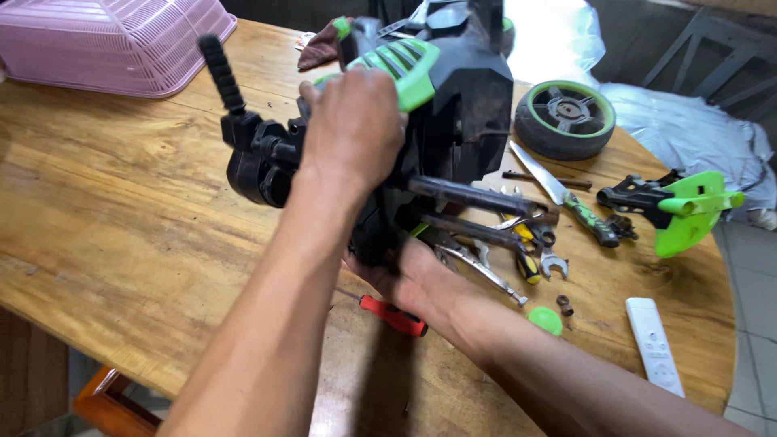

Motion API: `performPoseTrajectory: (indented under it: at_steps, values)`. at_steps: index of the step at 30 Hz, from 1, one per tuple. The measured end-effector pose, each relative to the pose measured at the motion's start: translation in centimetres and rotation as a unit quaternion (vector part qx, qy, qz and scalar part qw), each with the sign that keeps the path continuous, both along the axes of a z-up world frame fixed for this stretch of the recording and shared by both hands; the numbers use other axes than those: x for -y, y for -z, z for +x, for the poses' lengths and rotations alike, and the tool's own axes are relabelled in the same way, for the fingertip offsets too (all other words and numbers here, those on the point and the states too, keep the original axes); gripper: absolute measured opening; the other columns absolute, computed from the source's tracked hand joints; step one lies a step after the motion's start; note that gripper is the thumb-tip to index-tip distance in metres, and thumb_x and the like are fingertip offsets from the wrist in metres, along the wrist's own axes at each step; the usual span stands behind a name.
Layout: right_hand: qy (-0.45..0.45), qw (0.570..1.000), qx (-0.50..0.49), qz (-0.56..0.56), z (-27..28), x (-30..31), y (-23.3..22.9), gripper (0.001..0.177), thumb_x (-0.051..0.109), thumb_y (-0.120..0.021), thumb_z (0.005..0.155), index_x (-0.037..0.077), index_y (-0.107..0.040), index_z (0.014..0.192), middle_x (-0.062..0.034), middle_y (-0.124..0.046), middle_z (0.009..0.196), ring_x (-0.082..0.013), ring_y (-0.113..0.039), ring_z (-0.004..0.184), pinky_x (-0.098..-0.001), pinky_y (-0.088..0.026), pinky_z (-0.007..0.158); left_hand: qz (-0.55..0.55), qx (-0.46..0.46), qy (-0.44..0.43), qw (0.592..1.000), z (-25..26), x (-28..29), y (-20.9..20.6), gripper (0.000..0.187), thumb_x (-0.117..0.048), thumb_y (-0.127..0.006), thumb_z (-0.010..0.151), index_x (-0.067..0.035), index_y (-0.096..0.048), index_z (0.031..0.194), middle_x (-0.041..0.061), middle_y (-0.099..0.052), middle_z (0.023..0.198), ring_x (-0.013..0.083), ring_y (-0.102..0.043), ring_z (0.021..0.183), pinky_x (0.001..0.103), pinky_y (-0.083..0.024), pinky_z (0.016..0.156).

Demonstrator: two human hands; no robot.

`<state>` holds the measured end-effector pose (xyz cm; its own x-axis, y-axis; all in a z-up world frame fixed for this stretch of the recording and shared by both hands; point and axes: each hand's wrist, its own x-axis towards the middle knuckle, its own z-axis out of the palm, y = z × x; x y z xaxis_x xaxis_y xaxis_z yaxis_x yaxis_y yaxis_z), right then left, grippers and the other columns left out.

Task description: The person uses a pipe wrench and pliers to loosen and remove a bolt from the underside of a green and black lawnmower. They then attach a green plastic blade guard to the mower's shaft and secure it by hand.

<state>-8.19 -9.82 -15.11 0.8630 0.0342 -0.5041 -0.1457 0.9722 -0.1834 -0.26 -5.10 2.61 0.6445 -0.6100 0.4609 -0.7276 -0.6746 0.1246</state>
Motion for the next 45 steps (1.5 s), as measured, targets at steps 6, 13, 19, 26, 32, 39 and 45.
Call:
performPoseTrajectory:
  at_steps: [6, 13, 19, 26, 32, 39, 45]
  values:
    - [-0.013, 1.000, -0.010, -0.012, -1.5, -0.1, 0.0, 0.038, 0.021, -0.038, 0.109, 0.001, -0.061, 0.131, -0.0177, -0.068, 0.127, -0.0315, -0.070, 0.107, -0.0441, -0.062, 0.091, -0.028, -0.041, 0.003, 0.999, -1.1, -1.4, 1.1, 0.030, -0.025, -0.082, 0.082, -0.004, -0.071, 0.101, 0.016, -0.071, 0.110, 0.0377, -0.068, 0.103, 0.065, -0.041, 0.101]
    - [-0.088, 0.985, -0.068, -0.132, -3.7, 0.4, 0.4, 0.047, 0.035, -0.033, 0.108, 0.005, -0.056, 0.136, -0.0182, -0.070, 0.122, -0.0317, -0.068, 0.109, -0.0483, -0.057, 0.099, -0.112, -0.061, 0.050, 0.991, -2.1, -3.4, 2.8, 0.071, -0.019, -0.086, 0.067, 0.002, -0.061, 0.130, 0.020, -0.059, 0.137, 0.0336, -0.052, 0.130, 0.065, -0.025, 0.112]
    - [-0.141, 0.948, -0.078, -0.274, -5.7, 4.0, -0.4, 0.050, 0.033, -0.028, 0.108, 0.002, -0.050, 0.140, -0.0223, -0.068, 0.127, -0.0350, -0.066, 0.119, -0.0518, -0.049, 0.111, -0.142, -0.062, 0.076, 0.985, -3.5, -4.8, 3.9, 0.071, -0.013, -0.081, 0.074, 0.002, -0.056, 0.139, 0.021, -0.056, 0.144, 0.0363, -0.046, 0.139, 0.058, -0.022, 0.122]
    - [-0.074, 0.940, -0.083, -0.323, -7.9, 7.1, -0.9, 0.052, 0.026, -0.020, 0.109, -0.001, -0.023, 0.152, -0.0291, -0.054, 0.147, -0.0414, -0.053, 0.140, -0.0507, -0.043, 0.114, -0.172, -0.016, 0.006, 0.985, -9.3, -5.7, 6.4, 0.079, 0.005, -0.067, 0.078, 0.001, -0.041, 0.153, 0.019, -0.038, 0.160, 0.0375, -0.030, 0.151, 0.054, -0.017, 0.125]
    - [-0.023, 0.903, -0.112, -0.414, -10.8, 7.9, -2.1, 0.043, 0.025, -0.036, 0.106, 0.000, -0.054, 0.135, -0.0249, -0.062, 0.139, -0.0351, -0.059, 0.133, -0.0465, -0.049, 0.112, -0.198, -0.050, -0.033, 0.978, -14.7, -7.1, 8.2, 0.080, 0.011, -0.059, 0.076, 0.004, -0.038, 0.153, 0.021, -0.023, 0.168, 0.0388, -0.023, 0.155, 0.051, -0.020, 0.126]
    - [0.102, 0.860, -0.236, -0.441, -12.4, 12.8, -1.5, 0.032, 0.019, -0.041, 0.110, -0.004, -0.057, 0.123, -0.0249, -0.071, 0.115, -0.0294, -0.076, 0.093, -0.0338, -0.060, 0.081, -0.353, -0.255, -0.117, 0.892, -19.1, -6.0, 8.0, 0.051, 0.005, -0.053, 0.086, 0.003, -0.055, 0.138, 0.025, -0.044, 0.157, 0.0277, -0.072, 0.097, 0.040, -0.059, 0.087]
    - [0.093, 0.687, -0.046, -0.720, -11.4, 17.3, -3.9, 0.028, 0.022, -0.051, 0.106, 0.004, -0.069, 0.117, -0.0062, -0.077, 0.098, -0.0115, -0.074, 0.079, -0.0247, -0.060, 0.065, -0.398, -0.387, -0.226, 0.800, -18.8, -5.0, 7.3, 0.032, -0.006, -0.054, 0.094, -0.004, -0.071, 0.120, 0.009, -0.080, 0.092, 0.0167, -0.073, 0.066, 0.034, -0.059, 0.063]
